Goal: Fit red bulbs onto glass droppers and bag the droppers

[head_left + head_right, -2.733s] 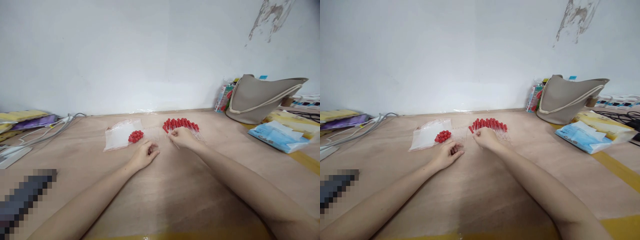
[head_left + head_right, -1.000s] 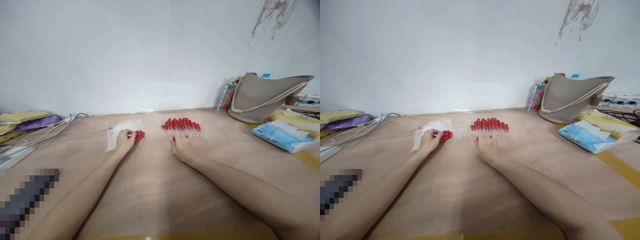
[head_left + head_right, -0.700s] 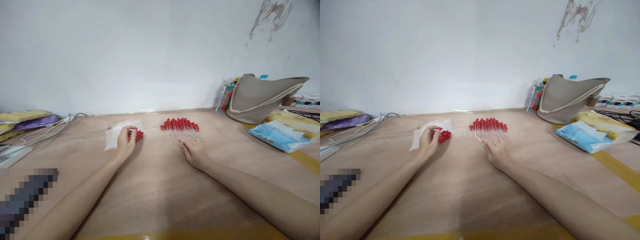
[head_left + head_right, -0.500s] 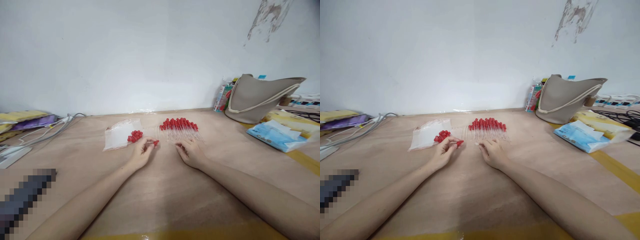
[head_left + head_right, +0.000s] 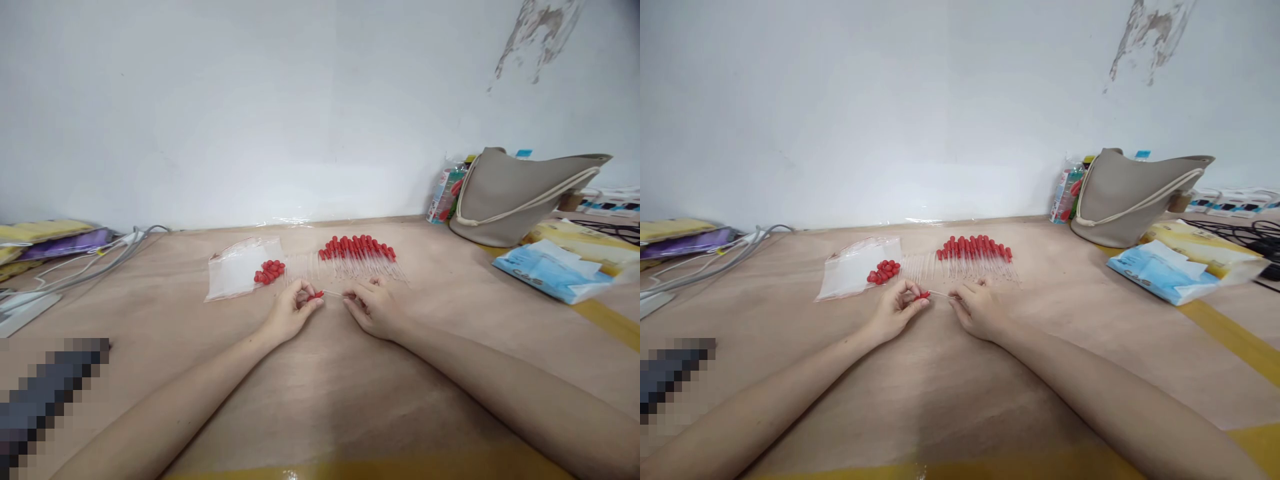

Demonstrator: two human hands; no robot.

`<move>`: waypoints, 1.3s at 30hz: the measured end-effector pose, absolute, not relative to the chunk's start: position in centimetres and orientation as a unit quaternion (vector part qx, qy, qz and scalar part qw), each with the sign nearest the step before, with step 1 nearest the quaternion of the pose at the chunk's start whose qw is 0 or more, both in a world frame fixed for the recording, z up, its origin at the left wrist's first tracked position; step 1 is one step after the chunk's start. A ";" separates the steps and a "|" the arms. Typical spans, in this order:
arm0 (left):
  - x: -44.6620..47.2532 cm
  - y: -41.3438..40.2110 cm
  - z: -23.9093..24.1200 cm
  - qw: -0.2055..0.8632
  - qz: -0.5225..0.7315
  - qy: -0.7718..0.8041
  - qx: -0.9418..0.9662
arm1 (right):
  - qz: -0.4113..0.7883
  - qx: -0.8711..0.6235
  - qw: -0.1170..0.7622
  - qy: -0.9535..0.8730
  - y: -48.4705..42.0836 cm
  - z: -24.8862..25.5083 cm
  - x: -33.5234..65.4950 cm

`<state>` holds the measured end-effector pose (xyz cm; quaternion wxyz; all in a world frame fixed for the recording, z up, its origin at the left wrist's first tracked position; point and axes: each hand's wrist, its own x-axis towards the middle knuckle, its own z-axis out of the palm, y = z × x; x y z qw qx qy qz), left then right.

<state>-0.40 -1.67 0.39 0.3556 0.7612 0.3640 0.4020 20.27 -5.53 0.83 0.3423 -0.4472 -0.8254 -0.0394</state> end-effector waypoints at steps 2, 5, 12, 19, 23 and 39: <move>-0.4 -1.6 0.4 0.341 0.407 0.363 0.766 | -0.033 -0.441 0.342 -0.829 -5.5 0.8 20.3; -0.5 -1.5 0.4 0.339 0.416 0.356 0.765 | -0.019 -0.425 0.341 -0.838 -5.4 0.7 20.4; -0.8 -1.6 0.7 0.286 0.369 0.367 0.804 | 0.008 -0.403 0.324 -0.856 -5.0 0.6 20.7; -0.8 -2.6 1.8 0.267 0.321 0.332 0.846 | -0.005 -0.392 0.292 -0.872 -4.7 1.3 21.3; -0.8 -2.7 1.9 0.247 0.289 0.330 0.864 | -0.062 -0.403 0.273 -0.871 -4.8 1.4 21.3; -0.9 -2.2 1.3 0.141 0.288 0.289 0.902 | -0.060 -0.423 0.252 -0.868 -5.1 1.0 19.4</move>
